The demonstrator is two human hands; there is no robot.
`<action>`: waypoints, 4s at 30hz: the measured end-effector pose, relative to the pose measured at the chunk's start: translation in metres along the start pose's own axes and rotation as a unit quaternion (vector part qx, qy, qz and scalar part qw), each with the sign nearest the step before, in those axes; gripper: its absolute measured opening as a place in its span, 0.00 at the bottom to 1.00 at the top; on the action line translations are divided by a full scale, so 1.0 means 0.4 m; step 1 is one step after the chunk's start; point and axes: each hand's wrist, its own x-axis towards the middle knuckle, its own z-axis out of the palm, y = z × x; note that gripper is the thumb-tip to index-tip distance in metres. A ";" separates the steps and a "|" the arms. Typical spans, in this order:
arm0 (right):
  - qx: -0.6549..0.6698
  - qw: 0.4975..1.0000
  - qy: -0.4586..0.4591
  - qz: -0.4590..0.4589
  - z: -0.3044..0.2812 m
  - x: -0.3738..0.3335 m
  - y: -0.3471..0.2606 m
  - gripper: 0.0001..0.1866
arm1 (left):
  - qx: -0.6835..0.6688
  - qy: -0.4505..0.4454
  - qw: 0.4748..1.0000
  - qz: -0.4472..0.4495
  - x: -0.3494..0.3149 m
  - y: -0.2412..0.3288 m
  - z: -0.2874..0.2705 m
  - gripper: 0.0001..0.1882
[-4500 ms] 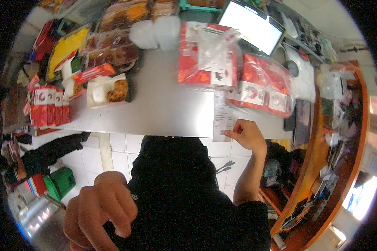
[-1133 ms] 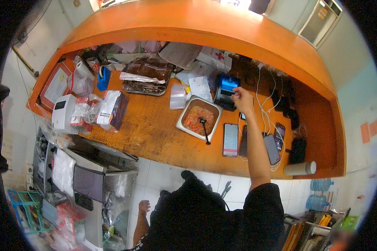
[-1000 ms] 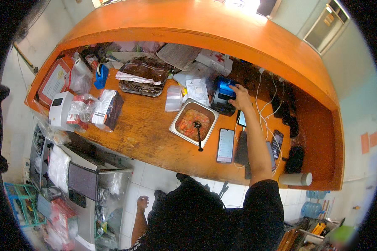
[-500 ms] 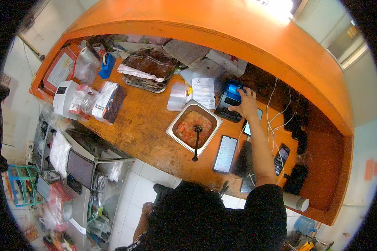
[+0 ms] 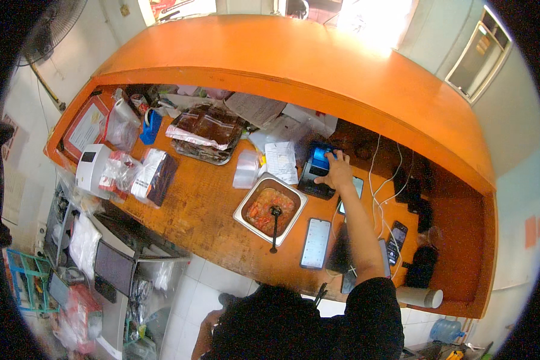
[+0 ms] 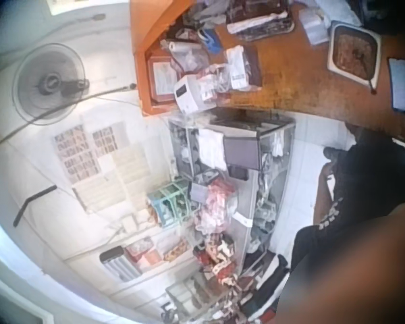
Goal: The person packs food items into plastic bags at a counter, including red boxes and other packaged goods. They handle receipts and place items into bags, then move to a display case to attach a receipt. The person also interacts with a payment terminal and organizes items on the counter.
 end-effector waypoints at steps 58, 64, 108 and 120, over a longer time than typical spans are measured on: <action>-0.052 0.997 -0.012 -0.052 0.025 0.018 0.022 0.54 | -0.013 0.348 0.937 0.010 0.032 -0.152 0.102 0.21; 0.041 0.988 0.079 -0.130 0.045 -0.065 0.031 0.44 | -0.088 0.293 0.951 0.056 0.113 -0.140 0.037 0.15; 0.053 0.991 0.079 -0.089 -0.013 0.060 0.031 0.08 | -0.050 0.201 0.973 0.100 0.087 -0.091 -0.023 0.12; -0.004 0.992 0.080 -0.099 -0.030 0.057 0.009 0.08 | -0.114 0.192 0.966 0.133 0.071 0.070 -0.113 0.14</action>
